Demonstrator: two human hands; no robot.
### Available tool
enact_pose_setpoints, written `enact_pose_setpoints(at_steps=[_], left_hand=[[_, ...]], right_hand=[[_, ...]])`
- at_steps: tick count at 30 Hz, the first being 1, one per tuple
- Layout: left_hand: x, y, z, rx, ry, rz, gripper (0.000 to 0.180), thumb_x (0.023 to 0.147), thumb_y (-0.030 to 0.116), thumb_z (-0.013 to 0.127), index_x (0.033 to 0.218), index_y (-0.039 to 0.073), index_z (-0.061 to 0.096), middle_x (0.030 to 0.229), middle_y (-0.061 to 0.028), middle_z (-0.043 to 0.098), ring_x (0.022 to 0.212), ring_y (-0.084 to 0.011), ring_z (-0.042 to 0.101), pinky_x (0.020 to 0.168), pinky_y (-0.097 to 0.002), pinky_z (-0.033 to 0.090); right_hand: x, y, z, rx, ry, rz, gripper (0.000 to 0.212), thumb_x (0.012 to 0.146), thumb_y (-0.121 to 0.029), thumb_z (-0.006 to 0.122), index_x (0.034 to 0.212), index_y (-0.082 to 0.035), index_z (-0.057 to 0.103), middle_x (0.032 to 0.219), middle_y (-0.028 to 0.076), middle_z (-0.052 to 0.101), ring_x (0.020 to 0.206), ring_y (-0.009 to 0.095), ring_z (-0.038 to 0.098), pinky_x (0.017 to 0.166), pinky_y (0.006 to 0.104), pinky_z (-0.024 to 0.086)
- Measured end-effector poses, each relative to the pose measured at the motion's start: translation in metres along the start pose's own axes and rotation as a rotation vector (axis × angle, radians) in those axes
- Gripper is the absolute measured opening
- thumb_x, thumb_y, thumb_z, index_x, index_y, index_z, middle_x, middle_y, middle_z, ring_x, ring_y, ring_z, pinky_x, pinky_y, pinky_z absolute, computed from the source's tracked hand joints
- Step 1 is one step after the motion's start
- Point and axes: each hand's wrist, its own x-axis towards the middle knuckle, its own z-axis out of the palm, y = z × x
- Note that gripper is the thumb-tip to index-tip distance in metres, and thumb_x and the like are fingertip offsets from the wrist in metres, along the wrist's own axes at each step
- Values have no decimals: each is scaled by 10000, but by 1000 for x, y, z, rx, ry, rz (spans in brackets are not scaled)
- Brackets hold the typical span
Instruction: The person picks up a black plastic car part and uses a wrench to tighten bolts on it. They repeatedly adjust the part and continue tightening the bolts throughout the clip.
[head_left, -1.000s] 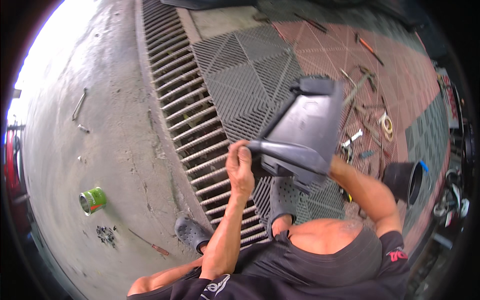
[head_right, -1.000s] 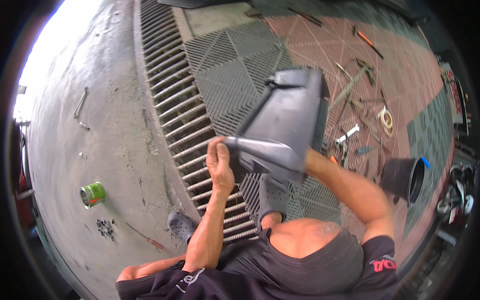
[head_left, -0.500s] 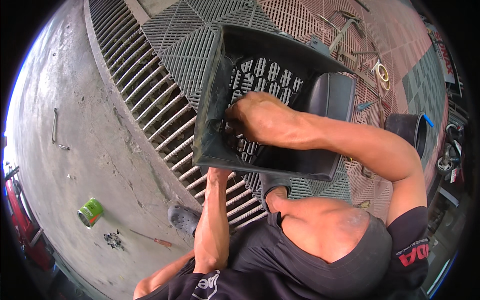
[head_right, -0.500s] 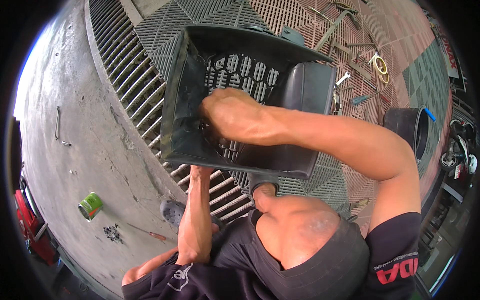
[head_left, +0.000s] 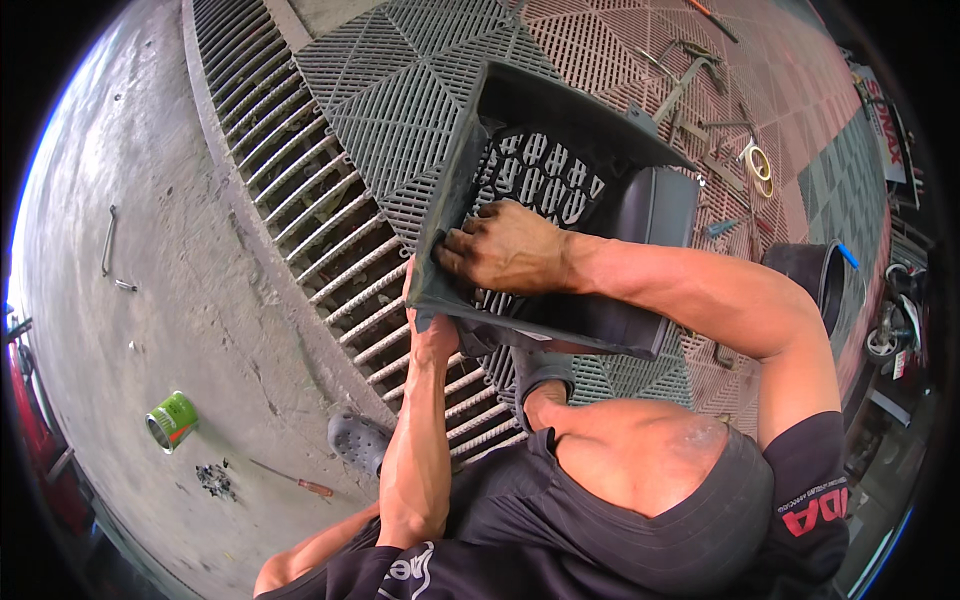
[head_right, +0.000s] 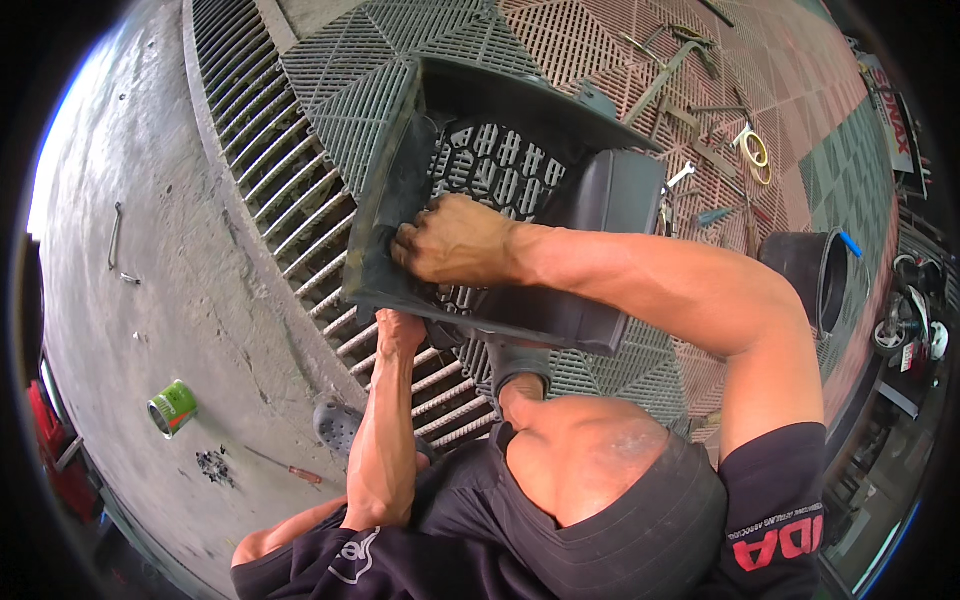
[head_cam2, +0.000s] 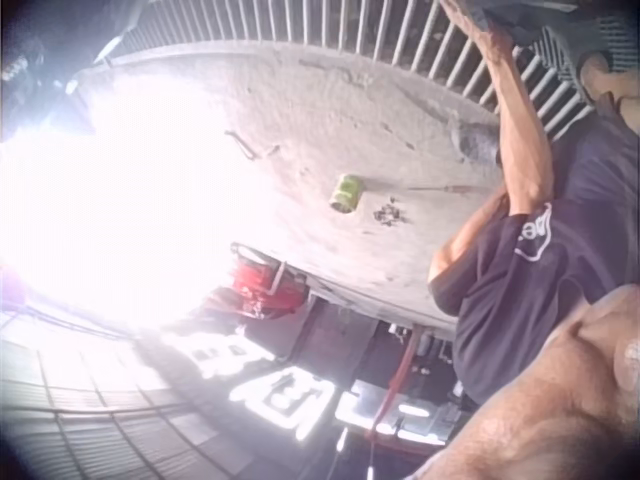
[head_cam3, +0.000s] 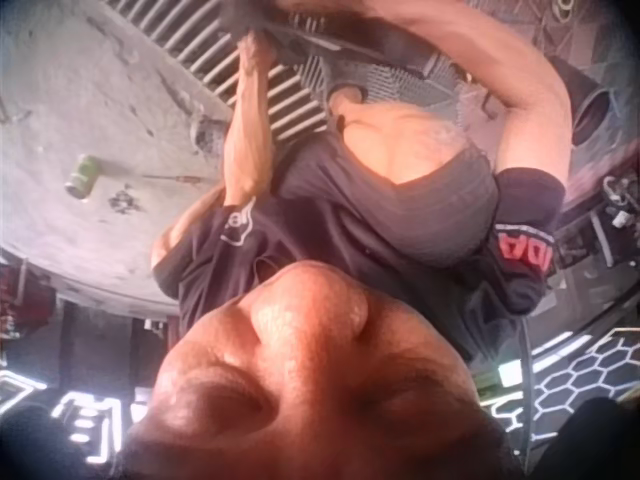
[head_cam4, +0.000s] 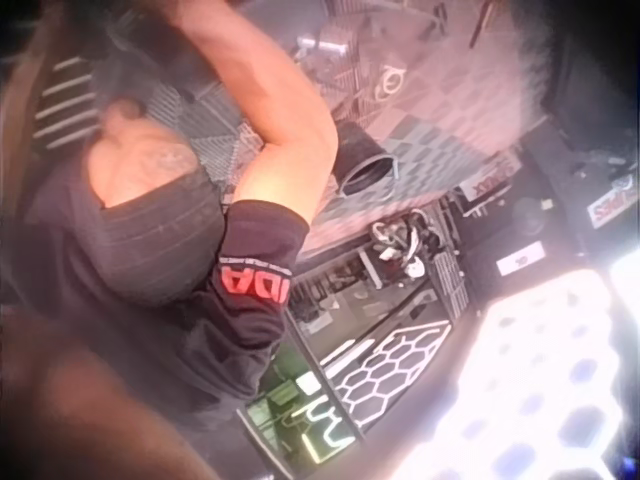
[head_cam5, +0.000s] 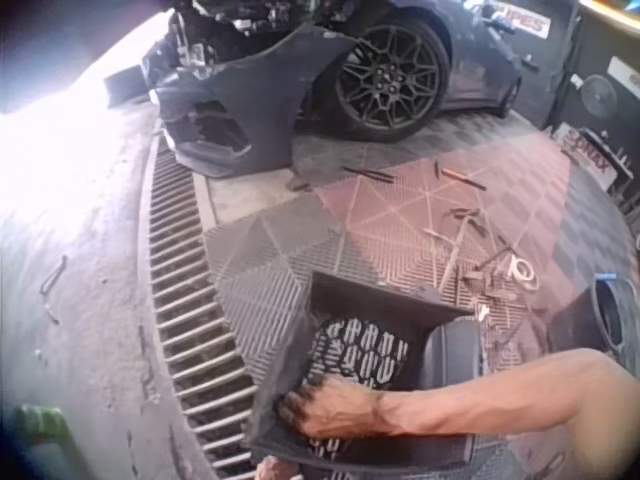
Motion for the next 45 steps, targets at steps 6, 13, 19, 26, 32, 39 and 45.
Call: enact_pose_setpoints(at_steps=[6,13,19,26,32,39,45], left_hand=[[2,-9,7,47,-107,197,442,1035,385,679,1380,116,618,1171,-15,696,950,-149,686,830,-339,590],[23,17,-41,136,-56,8,376,1043,368,643,1246,52,674,1021,-163,765,760,-185,691,682,-348,611],[46,23,-81,172,37,-4,313,1046,299,565,1157,49,717,1062,-120,775,975,-254,738,924,-428,591],[43,26,-67,224,144,-33,334,1033,363,627,1087,47,717,930,-141,766,694,-208,690,586,-347,601],[46,38,-86,196,64,66,392,1041,334,624,1282,27,667,1025,-142,757,775,-200,699,674,-323,619],[57,52,-92,102,-128,2,449,1056,360,595,1340,14,634,1021,-137,749,798,-194,705,705,-343,633],[63,38,-92,139,-203,20,461,1059,399,581,1317,20,637,1023,-145,747,816,-197,713,710,-367,645]], right_hand=[[-4,0,22,-39,102,24,265,880,-196,636,1062,-5,621,839,83,654,640,228,716,509,372,556],[-22,21,-128,804,502,461,191,998,-192,716,1120,-59,780,971,88,805,868,183,770,728,307,591],[-198,6,-91,535,647,1718,361,1020,-337,675,1047,7,781,774,58,728,667,94,591,610,304,480],[-209,-70,90,362,351,1368,262,967,-206,711,1177,-54,752,1119,162,724,1013,378,684,906,468,557],[-191,-40,123,89,379,1084,198,911,-130,739,1095,-56,727,1001,95,664,965,315,607,873,449,516],[-202,-36,133,147,299,931,291,797,-64,684,1078,-41,611,1026,178,576,965,378,546,825,493,467],[-221,-45,134,242,244,1133,226,930,-103,656,1141,-38,605,971,193,633,888,402,612,769,511,497]])
